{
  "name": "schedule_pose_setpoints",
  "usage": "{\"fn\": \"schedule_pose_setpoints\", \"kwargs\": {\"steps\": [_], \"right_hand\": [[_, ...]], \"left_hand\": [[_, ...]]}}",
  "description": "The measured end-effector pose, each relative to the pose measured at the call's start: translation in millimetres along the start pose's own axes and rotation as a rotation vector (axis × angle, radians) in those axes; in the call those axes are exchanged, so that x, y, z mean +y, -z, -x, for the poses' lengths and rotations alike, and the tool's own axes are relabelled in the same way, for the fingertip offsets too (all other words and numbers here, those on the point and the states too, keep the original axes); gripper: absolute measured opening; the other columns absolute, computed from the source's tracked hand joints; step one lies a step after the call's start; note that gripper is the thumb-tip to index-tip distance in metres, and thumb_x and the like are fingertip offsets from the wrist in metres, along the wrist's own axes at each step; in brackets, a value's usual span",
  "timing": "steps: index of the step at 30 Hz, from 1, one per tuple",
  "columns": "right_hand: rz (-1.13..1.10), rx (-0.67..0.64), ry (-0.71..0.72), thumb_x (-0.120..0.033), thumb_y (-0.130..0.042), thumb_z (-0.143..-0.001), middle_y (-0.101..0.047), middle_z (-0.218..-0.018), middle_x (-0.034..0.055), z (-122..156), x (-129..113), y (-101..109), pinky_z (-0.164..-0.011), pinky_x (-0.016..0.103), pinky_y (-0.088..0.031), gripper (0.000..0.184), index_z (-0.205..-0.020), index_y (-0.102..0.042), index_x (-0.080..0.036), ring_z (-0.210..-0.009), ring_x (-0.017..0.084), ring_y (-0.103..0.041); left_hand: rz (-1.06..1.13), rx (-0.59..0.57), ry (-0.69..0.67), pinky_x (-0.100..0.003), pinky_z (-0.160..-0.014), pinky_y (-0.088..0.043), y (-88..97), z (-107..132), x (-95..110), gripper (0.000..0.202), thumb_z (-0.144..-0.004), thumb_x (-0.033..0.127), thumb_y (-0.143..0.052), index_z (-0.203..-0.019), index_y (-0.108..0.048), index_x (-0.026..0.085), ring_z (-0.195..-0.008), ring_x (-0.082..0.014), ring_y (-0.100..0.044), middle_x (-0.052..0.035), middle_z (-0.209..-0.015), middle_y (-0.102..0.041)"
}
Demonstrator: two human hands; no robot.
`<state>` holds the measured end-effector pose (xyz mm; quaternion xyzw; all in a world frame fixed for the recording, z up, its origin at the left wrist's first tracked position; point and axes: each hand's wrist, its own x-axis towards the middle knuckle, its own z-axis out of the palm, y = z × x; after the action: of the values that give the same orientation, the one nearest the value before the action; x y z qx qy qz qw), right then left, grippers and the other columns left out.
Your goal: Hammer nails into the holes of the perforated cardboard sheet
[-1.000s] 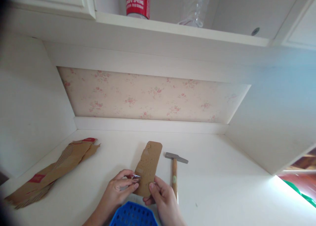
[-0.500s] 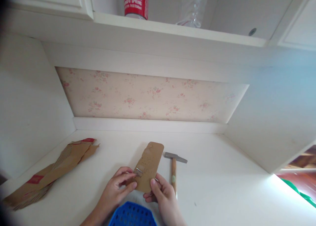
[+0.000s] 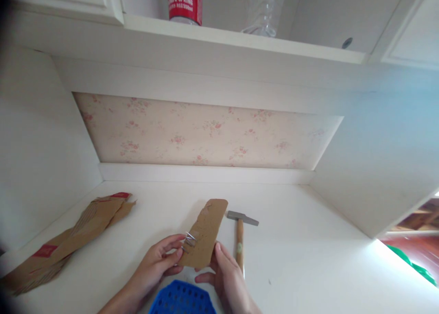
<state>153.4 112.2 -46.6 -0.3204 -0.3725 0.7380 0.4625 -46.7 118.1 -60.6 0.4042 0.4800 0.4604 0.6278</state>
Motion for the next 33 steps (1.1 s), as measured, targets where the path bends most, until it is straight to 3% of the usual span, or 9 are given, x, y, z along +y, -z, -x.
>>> {"fn": "schedule_pose_setpoints", "kwargs": {"steps": [2,4,7,11,16,24,30,33], "right_hand": [[0.010,-0.032,-0.027,-0.044,-0.051,-0.094,-0.074,-0.106,0.0073,2.2,-1.6,-1.1,-0.072,0.031,-0.053,0.037,-0.115,-0.068,-0.019,-0.089,0.018,-0.064],[0.032,-0.049,-0.052,-0.037,-0.066,-0.087,-0.074,-0.110,0.0049,4.1,-1.3,-1.2,-0.078,0.031,-0.052,0.033,-0.116,-0.067,-0.023,-0.093,0.018,-0.066],[0.064,-0.044,-0.050,-0.029,-0.082,-0.072,-0.076,-0.105,0.0008,4.8,3.0,0.1,-0.081,0.031,-0.052,0.044,-0.113,-0.068,-0.027,-0.094,0.019,-0.068],[0.112,-0.008,-0.027,-0.030,-0.079,-0.076,-0.077,-0.101,-0.0007,2.5,8.1,1.4,-0.077,0.028,-0.051,0.033,-0.108,-0.069,-0.027,-0.091,0.016,-0.069],[0.171,0.005,0.005,-0.025,-0.080,-0.074,-0.077,-0.080,-0.0033,-0.3,4.5,-2.8,-0.068,0.022,-0.048,0.023,-0.096,-0.076,-0.023,-0.071,0.011,-0.065],[0.131,0.009,-0.009,-0.022,-0.084,-0.068,-0.078,-0.077,-0.0048,-0.8,1.9,-7.9,-0.065,0.022,-0.048,0.028,-0.095,-0.076,-0.026,-0.063,0.011,-0.064],[0.099,0.009,-0.018,-0.035,-0.078,-0.076,-0.078,-0.075,-0.0030,-3.1,7.8,-5.2,-0.060,0.019,-0.045,0.020,-0.093,-0.076,-0.025,-0.061,0.008,-0.064],[0.132,-0.013,0.006,-0.028,-0.081,-0.074,-0.080,-0.083,-0.0024,-3.1,7.5,-4.4,-0.063,0.021,-0.048,0.026,-0.099,-0.077,-0.027,-0.065,0.010,-0.066]], "left_hand": [[0.024,-0.015,-0.001,-0.030,-0.070,-0.058,0.2,-0.7,-2.9,0.064,-0.061,0.059,-0.084,-0.112,-0.067,0.026,-0.093,-0.0237,-0.070,-0.0053,-0.109,-0.069],[0.026,-0.047,-0.002,-0.028,-0.067,-0.057,0.1,-2.1,-7.6,0.060,-0.063,0.056,-0.084,-0.113,-0.066,0.027,-0.087,-0.0213,-0.071,-0.0035,-0.107,-0.068],[0.006,-0.112,-0.034,-0.025,-0.063,-0.056,-0.3,-5.0,-15.0,0.055,-0.070,0.053,-0.082,-0.115,-0.064,0.027,-0.079,-0.0184,-0.071,-0.0019,-0.103,-0.066],[-0.032,-0.179,-0.124,-0.024,-0.059,-0.054,-0.6,-8.9,-21.2,0.053,-0.073,0.052,-0.080,-0.114,-0.062,0.024,-0.073,-0.0174,-0.070,-0.0015,-0.096,-0.064],[-0.066,-0.202,-0.143,-0.026,-0.061,-0.054,0.2,-10.3,-24.6,0.054,-0.072,0.051,-0.081,-0.114,-0.061,0.024,-0.072,-0.0174,-0.070,-0.0014,-0.096,-0.063],[-0.110,-0.214,-0.133,-0.028,-0.061,-0.052,-0.5,-11.6,-24.0,0.058,-0.071,0.057,-0.079,-0.113,-0.062,0.021,-0.072,-0.0196,-0.069,-0.0047,-0.097,-0.066],[-0.064,-0.180,-0.125,-0.032,-0.065,-0.053,0.3,-12.7,-31.4,0.077,-0.071,0.056,-0.079,-0.132,-0.050,0.019,-0.076,-0.0239,-0.070,-0.0079,-0.100,-0.066],[-0.045,-0.202,-0.126,-0.033,-0.069,-0.052,-0.3,-12.4,-29.3,0.078,-0.071,0.056,-0.079,-0.133,-0.052,0.019,-0.080,-0.0250,-0.069,-0.0086,-0.102,-0.067]]}}
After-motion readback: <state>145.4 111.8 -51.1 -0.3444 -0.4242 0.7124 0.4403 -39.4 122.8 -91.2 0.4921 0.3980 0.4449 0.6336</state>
